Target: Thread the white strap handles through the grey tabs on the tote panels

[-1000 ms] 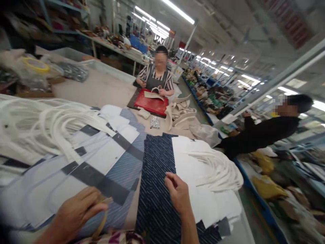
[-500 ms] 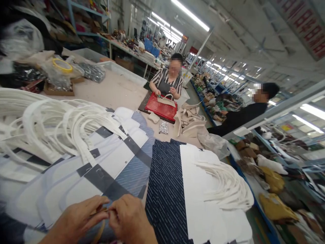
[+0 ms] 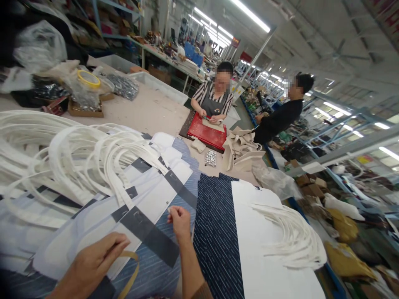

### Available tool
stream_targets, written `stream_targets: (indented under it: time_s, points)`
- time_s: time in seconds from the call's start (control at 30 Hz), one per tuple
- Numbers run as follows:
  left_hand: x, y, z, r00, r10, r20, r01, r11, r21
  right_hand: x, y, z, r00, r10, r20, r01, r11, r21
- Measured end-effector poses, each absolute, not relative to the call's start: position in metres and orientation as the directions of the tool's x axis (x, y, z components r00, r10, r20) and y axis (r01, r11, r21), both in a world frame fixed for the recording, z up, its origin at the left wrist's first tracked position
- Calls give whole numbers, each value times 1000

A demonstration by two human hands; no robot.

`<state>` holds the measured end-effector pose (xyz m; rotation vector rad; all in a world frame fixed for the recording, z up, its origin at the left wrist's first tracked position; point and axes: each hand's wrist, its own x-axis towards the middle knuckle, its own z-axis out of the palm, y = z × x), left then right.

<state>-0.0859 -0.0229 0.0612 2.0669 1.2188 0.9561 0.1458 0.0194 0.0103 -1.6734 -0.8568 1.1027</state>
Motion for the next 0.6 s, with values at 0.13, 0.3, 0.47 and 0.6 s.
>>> stream_targets:
  time_s: [0.13,0.3,0.47,0.6]
  points:
    - [-109,-15,33,190,961,202,612,-277,741,161,49,-13,345,885,-312,61,-353,-934]
    - [-118,-13,17,180,966,184,629,-257,734,155,63,-27,306,897,-319,173,-382,-908]
    - [-116,-13,17,172,972,162,602,-234,763,153,68,-31,316,893,-321,297,-414,-860]
    - [-120,-13,16,173,978,120,531,-195,825,162,68,-20,361,876,-320,380,-451,-807]
